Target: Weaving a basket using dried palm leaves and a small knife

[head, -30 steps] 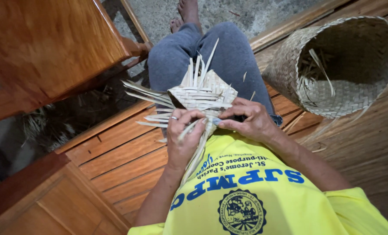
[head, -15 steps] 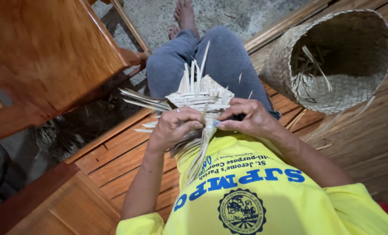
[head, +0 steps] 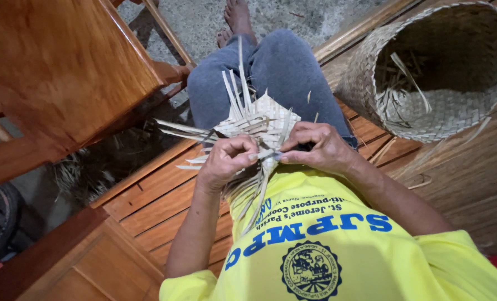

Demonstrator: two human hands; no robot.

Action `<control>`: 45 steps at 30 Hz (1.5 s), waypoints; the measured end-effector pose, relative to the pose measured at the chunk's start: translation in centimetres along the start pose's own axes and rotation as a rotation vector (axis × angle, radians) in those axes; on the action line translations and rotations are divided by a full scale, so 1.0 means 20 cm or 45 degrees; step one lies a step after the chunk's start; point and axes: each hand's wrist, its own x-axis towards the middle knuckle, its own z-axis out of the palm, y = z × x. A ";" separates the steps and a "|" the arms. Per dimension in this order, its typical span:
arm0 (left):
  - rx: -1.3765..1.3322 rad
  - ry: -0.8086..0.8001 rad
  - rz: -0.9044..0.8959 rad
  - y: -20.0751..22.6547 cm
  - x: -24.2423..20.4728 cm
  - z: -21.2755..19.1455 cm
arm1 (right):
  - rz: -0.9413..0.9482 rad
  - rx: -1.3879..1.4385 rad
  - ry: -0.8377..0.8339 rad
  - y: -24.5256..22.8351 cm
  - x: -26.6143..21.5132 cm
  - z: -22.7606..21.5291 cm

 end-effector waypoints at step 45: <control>0.463 -0.084 -0.344 0.22 0.05 0.00 | 0.123 -0.007 -0.145 0.02 0.02 -0.04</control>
